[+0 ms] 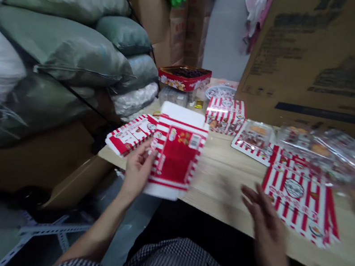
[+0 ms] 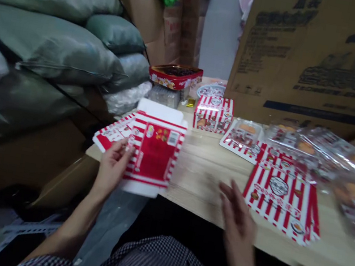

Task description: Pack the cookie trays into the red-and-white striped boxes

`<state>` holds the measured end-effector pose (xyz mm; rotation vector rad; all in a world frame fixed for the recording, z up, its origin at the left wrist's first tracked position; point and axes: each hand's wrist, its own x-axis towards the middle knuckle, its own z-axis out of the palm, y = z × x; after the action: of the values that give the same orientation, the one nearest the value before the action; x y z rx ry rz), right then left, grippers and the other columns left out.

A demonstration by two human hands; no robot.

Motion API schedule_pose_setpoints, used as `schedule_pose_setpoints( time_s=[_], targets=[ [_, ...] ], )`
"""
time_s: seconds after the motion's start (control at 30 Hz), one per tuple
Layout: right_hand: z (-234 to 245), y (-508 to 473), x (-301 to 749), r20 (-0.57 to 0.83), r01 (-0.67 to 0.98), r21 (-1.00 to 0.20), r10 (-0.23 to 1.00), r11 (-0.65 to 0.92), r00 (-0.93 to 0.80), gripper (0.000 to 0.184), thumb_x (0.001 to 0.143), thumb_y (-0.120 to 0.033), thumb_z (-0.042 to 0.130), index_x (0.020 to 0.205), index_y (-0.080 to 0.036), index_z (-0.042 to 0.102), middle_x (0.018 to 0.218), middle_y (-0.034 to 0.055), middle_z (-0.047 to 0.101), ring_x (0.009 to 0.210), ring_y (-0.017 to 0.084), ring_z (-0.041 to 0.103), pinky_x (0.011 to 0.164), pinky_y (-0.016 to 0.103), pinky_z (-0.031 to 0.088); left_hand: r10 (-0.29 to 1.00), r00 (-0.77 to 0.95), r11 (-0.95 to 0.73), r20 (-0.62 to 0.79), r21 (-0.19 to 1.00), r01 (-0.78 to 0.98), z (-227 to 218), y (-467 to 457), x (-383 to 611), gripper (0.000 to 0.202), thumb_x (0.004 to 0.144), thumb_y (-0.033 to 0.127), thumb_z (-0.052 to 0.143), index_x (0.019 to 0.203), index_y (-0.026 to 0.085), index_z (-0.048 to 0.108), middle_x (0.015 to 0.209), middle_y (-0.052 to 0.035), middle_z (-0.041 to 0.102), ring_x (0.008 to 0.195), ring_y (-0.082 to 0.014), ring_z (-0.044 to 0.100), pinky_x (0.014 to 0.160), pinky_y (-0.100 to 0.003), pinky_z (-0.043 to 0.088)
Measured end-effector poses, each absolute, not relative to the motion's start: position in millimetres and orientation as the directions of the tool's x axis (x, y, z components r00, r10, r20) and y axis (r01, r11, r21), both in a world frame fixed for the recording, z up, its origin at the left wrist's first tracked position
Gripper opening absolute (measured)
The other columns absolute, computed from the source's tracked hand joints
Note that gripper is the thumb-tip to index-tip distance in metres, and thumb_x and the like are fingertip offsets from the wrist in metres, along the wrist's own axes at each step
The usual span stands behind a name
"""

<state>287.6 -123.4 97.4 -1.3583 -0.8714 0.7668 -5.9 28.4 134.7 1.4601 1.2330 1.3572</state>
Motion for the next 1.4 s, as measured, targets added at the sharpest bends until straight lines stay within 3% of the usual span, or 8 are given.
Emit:
schedule_pose_setpoints(
  time_s=[0.07, 0.17, 0.37, 0.57, 0.8, 0.93, 1.23, 1.4],
  targets=[
    [89.8, -101.9, 265.6, -0.006, -0.152, -0.987, 0.931, 0.053, 0.365, 0.065, 0.090, -0.052, 0.064, 0.150, -0.038, 0.041, 0.139, 0.0072, 0.063, 0.127, 0.029, 0.060, 0.108, 0.052, 0.047, 0.984, 0.175, 0.051, -0.035, 0.995, -0.083, 117.4, -1.3, 26.7, 0.056, 0.088, 0.045, 0.066, 0.137, 0.020, 0.054, 0.099, -0.0079, 0.077, 0.081, -0.0210, 0.073, 0.074, -0.032, 0.059],
    [83.3, -92.2, 245.2, -0.093, -0.273, -0.962, 0.920, 0.015, 0.380, 0.060, 0.095, -0.053, 0.056, 0.151, -0.039, 0.039, 0.147, 0.0019, 0.056, 0.134, 0.026, 0.054, 0.108, 0.046, 0.049, 0.921, 0.344, 0.248, -0.184, 0.957, -0.152, 87.0, -35.1, 66.4, 0.057, 0.088, 0.045, 0.067, 0.138, 0.020, 0.055, 0.109, -0.0105, 0.076, 0.096, -0.0246, 0.073, 0.083, -0.036, 0.058],
    [71.1, -116.2, 248.5, -0.198, -0.280, -0.958, 0.842, -0.059, 0.502, 0.065, 0.095, -0.058, 0.052, 0.153, -0.037, 0.034, 0.156, -0.0022, 0.045, 0.146, 0.022, 0.038, 0.116, 0.042, 0.041, 0.863, 0.483, 0.207, -0.149, 0.976, -0.068, 69.9, -64.9, 109.2, 0.063, 0.079, 0.035, 0.078, 0.136, 0.020, 0.055, 0.133, -0.0095, 0.066, 0.119, -0.0252, 0.064, 0.103, -0.036, 0.051],
    [66.6, -120.3, 250.4, -0.245, -0.395, -0.919, 0.814, -0.022, 0.526, 0.079, 0.091, -0.051, 0.063, 0.157, -0.039, 0.020, 0.150, 0.0013, 0.052, 0.133, 0.025, 0.055, 0.107, 0.042, 0.051, 0.814, 0.566, 0.123, -0.129, 0.991, 0.050, 75.8, -61.3, 119.1, 0.044, 0.087, 0.036, 0.069, 0.126, 0.018, 0.065, 0.123, -0.0101, 0.071, 0.107, -0.0261, 0.069, 0.096, -0.036, 0.054],
    [67.8, -130.1, 269.4, -0.279, -0.531, -0.847, 0.857, -0.007, 0.434, 0.071, 0.080, -0.044, 0.079, 0.143, -0.033, 0.048, 0.133, 0.0060, 0.067, 0.114, 0.029, 0.068, 0.095, 0.044, 0.057, 0.757, 0.598, 0.370, -0.262, 0.927, -0.062, 61.8, -57.3, 112.8, 0.038, 0.083, 0.037, 0.074, 0.114, 0.015, 0.069, 0.111, -0.0113, 0.076, 0.094, -0.0262, 0.073, 0.087, -0.038, 0.057],
    [60.7, -129.5, 281.6, -0.243, -0.509, -0.861, 0.879, -0.001, 0.410, 0.079, 0.070, -0.034, 0.088, 0.139, -0.031, 0.050, 0.120, 0.0057, 0.074, 0.098, 0.026, 0.074, 0.087, 0.041, 0.060, 0.730, 0.615, 0.463, -0.300, 0.878, -0.122, 58.1, -60.6, 110.7, 0.039, 0.083, 0.035, 0.075, 0.115, 0.015, 0.068, 0.108, -0.0102, 0.076, 0.095, -0.0259, 0.073, 0.089, -0.039, 0.057],
    [40.1, -136.7, 269.1, -0.227, -0.536, -0.840, 0.949, -0.078, 0.219, 0.051, 0.081, -0.034, 0.079, 0.128, -0.030, 0.059, 0.125, 0.0060, 0.072, 0.108, 0.027, 0.071, 0.096, 0.046, 0.056, 0.877, 0.460, 0.280, -0.137, 0.925, -0.257, 62.4, -16.5, 106.6, 0.058, 0.081, 0.032, 0.076, 0.134, 0.020, 0.055, 0.114, -0.0103, 0.074, 0.098, -0.0218, 0.072, 0.087, -0.033, 0.056],
    [35.7, -143.4, 269.0, -0.270, -0.490, -0.864, 0.926, -0.112, 0.264, 0.062, 0.079, -0.034, 0.081, 0.135, -0.035, 0.055, 0.130, 0.0041, 0.070, 0.113, 0.028, 0.069, 0.094, 0.046, 0.057, 0.873, 0.459, 0.313, -0.166, 0.912, -0.265, 47.8, -18.4, 100.0, 0.055, 0.080, 0.029, 0.078, 0.129, 0.019, 0.057, 0.108, -0.0104, 0.076, 0.094, -0.0218, 0.073, 0.084, -0.033, 0.057]
  ],
)
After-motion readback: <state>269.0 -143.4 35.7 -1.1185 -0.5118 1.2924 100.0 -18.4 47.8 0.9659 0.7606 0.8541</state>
